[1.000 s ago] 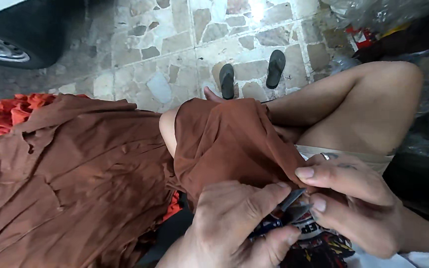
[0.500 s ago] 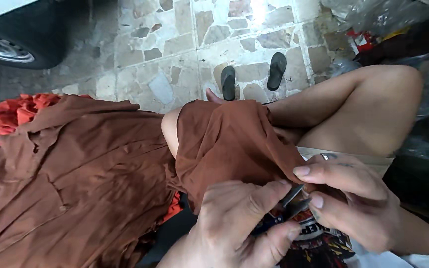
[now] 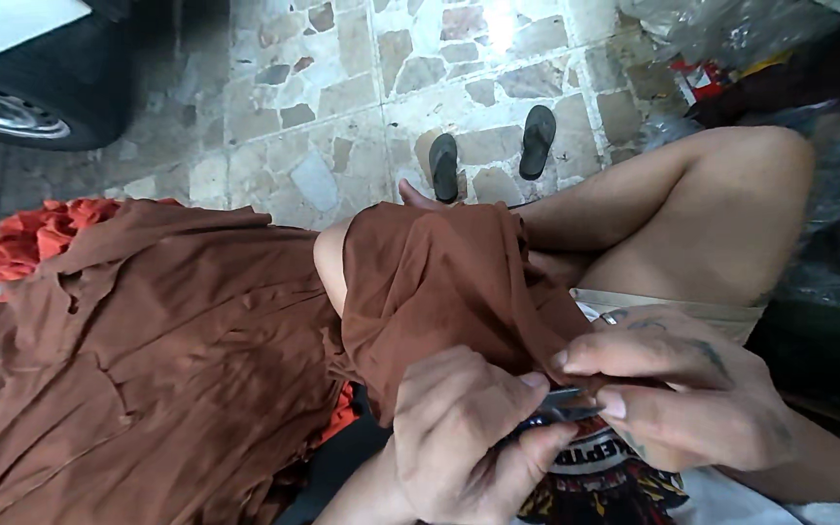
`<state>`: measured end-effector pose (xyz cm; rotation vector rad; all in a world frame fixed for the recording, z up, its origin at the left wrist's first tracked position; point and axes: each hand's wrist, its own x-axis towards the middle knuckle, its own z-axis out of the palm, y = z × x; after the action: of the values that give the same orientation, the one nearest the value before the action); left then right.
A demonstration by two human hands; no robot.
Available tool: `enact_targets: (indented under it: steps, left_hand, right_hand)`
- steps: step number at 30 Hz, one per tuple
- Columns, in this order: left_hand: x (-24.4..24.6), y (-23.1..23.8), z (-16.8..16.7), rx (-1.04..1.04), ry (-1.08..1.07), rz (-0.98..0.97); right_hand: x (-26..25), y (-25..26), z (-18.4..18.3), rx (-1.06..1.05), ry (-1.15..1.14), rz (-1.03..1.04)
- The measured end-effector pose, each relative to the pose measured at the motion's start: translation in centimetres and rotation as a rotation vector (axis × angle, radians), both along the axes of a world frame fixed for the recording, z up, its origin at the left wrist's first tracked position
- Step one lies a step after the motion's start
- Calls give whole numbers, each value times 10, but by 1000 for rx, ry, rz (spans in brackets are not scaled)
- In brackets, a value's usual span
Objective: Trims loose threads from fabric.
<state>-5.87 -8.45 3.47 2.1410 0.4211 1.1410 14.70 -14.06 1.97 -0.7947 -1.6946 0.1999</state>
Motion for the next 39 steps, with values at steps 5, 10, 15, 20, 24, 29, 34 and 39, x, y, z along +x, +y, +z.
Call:
enact_targets:
  steps: [5, 10, 15, 20, 24, 29, 34, 39]
  left_hand:
    - [-1, 1, -1, -194, -52, -122]
    - [2, -2, 7, -612, -125, -285]
    - [2, -2, 0, -22, 38, 11]
    - [-1, 1, -1, 171, 112, 83]
    - [-1, 2, -3, 175, 104, 73]
    - [-3, 2, -6, 189, 118, 84]
    - [-6, 2, -14, -37, 67, -8]
    - [-1, -1, -8, -611, -41, -211]
  right_hand:
    - [1, -1, 0, -18, 24, 53]
    - [-2, 0, -4, -44, 80, 77]
    - [4, 0, 0, -107, 80, 121]
    - [6, -2, -4, -131, 19, 105]
    - [6, -1, -3, -144, -13, 77]
    - [7, 4, 1, -221, -6, 105]
    - [0, 4, -1, -152, -42, 11]
    - [-1, 4, -6, -132, 34, 56]
